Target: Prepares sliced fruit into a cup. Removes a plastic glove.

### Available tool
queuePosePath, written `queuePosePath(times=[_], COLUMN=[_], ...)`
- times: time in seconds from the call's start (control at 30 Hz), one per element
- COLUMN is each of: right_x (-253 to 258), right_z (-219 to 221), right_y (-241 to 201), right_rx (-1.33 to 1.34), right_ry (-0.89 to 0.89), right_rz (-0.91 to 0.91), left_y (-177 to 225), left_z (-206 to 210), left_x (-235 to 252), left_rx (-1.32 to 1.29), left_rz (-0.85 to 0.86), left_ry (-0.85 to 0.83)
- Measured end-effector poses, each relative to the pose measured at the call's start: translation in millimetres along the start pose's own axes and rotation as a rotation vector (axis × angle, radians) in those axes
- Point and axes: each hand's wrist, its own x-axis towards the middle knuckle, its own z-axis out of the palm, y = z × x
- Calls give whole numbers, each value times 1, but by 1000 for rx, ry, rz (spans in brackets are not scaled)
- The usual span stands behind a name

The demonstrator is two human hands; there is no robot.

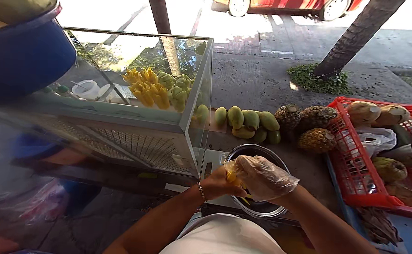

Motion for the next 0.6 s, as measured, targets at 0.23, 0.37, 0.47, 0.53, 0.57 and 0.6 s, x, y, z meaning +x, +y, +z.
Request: queuePosePath(times=[0.23, 0.37, 0.47, 0.53, 0.57, 0.6], right_x=[11, 30, 39, 38, 36, 34], right_z=[-42, -36, -32, -34, -33, -32], right_y=[17, 14, 23, 24, 25, 27], right_rx=[-146, -253, -207, -24, 79, 163], right_ry=[-29, -475, -553, -527, -508, -498], right_rz=[-152, -13, -22, 42, 74, 100], left_y=[3, 8, 8, 6, 4, 3], left_z=[-7, -8, -17, -25, -29, -31], left_x=[-2, -2, -4, -5, -6, -6], left_rx=[61, 140, 72, -33, -91, -140], left_rz=[-59, -136, -206, -231, -242, -252], left_ry=[-111, -163, -262, -357, -389, -414])
